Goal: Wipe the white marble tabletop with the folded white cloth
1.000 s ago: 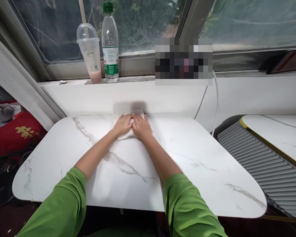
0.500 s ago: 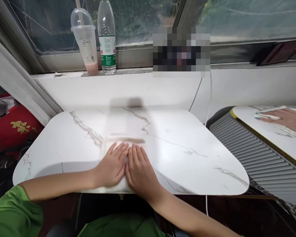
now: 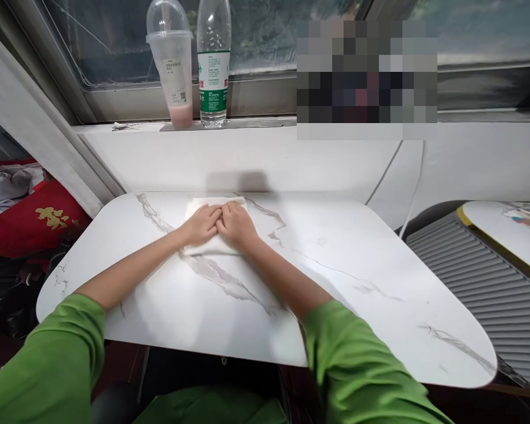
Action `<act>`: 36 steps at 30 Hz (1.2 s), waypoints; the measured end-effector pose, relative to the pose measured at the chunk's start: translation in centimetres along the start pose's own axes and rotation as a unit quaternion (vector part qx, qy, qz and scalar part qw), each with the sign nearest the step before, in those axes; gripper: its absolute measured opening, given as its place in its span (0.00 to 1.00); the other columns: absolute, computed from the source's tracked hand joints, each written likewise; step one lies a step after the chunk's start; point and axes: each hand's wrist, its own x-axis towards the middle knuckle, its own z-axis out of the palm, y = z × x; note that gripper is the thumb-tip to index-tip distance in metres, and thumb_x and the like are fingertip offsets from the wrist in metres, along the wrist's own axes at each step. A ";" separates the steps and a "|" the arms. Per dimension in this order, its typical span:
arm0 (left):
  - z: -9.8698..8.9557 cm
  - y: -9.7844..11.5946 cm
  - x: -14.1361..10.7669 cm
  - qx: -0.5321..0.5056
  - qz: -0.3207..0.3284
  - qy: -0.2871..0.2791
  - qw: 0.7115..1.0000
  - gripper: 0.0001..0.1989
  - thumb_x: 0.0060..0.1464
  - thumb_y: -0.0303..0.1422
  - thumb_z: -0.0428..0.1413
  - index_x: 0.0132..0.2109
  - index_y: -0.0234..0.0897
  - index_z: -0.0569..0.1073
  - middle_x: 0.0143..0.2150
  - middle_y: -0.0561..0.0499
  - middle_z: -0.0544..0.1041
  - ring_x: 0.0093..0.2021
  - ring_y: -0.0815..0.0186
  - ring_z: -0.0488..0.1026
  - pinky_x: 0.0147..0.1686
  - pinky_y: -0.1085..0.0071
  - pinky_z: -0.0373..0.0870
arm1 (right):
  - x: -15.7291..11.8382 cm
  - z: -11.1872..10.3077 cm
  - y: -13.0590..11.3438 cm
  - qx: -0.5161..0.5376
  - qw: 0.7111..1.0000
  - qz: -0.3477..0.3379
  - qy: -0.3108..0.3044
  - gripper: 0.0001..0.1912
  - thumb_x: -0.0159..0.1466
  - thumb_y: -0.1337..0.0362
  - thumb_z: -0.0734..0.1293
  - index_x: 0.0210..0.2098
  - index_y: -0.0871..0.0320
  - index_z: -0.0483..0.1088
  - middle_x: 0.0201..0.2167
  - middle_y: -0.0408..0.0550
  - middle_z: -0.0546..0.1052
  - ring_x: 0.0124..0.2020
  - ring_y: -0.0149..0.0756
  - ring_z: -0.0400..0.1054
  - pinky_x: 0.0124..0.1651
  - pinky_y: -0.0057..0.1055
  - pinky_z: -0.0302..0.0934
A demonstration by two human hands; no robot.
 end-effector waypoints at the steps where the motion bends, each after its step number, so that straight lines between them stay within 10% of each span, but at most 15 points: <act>1: 0.1 -1.1 1.1 0.000 -0.006 0.005 1.000 0.21 0.58 0.29 0.43 0.58 0.29 0.62 0.61 0.40 0.64 0.61 0.60 0.59 0.64 0.62 0.46 | 1.4 0.5 0.4 -0.004 1.000 0.008 0.005 0.13 0.61 0.68 0.54 0.40 0.64 0.66 0.40 0.59 0.72 0.43 0.46 0.64 0.48 0.37 0.57; 7: 0.8 -3.9 3.6 0.000 -0.036 0.030 0.999 0.18 0.59 0.28 0.42 0.55 0.32 0.65 0.58 0.44 0.68 0.59 0.62 0.62 0.62 0.64 0.48 | 4.6 2.3 1.8 -0.001 0.999 0.036 0.024 0.14 0.60 0.69 0.53 0.40 0.64 0.66 0.40 0.60 0.73 0.43 0.47 0.64 0.48 0.38 0.56; 16: 1.2 -1.4 0.4 0.011 -0.046 0.035 0.998 0.20 0.61 0.29 0.41 0.59 0.32 0.62 0.62 0.44 0.64 0.63 0.63 0.57 0.64 0.61 0.45 | 0.5 1.8 0.4 0.010 0.999 0.000 0.040 0.20 0.61 0.69 0.53 0.49 0.67 0.66 0.47 0.60 0.73 0.48 0.47 0.64 0.54 0.40 0.55; 29: -2.6 10.7 -17.1 -0.004 0.009 -0.003 1.000 0.25 0.62 0.32 0.42 0.63 0.22 0.58 0.66 0.35 0.55 0.68 0.53 0.47 0.66 0.52 0.41 | -16.2 -2.6 -10.7 -0.071 0.991 -0.108 0.028 0.26 0.65 0.68 0.51 0.59 0.75 0.59 0.61 0.64 0.63 0.65 0.49 0.49 0.64 0.47 0.46; 36: -2.7 5.6 -15.9 -0.026 -0.168 0.012 0.985 0.22 0.62 0.27 0.43 0.61 0.41 0.62 0.69 0.50 0.53 0.69 0.56 0.42 0.65 0.48 0.42 | -9.1 0.0 -11.0 -0.036 0.989 -0.140 0.000 0.25 0.64 0.66 0.52 0.56 0.75 0.62 0.59 0.67 0.65 0.62 0.52 0.55 0.62 0.48 0.48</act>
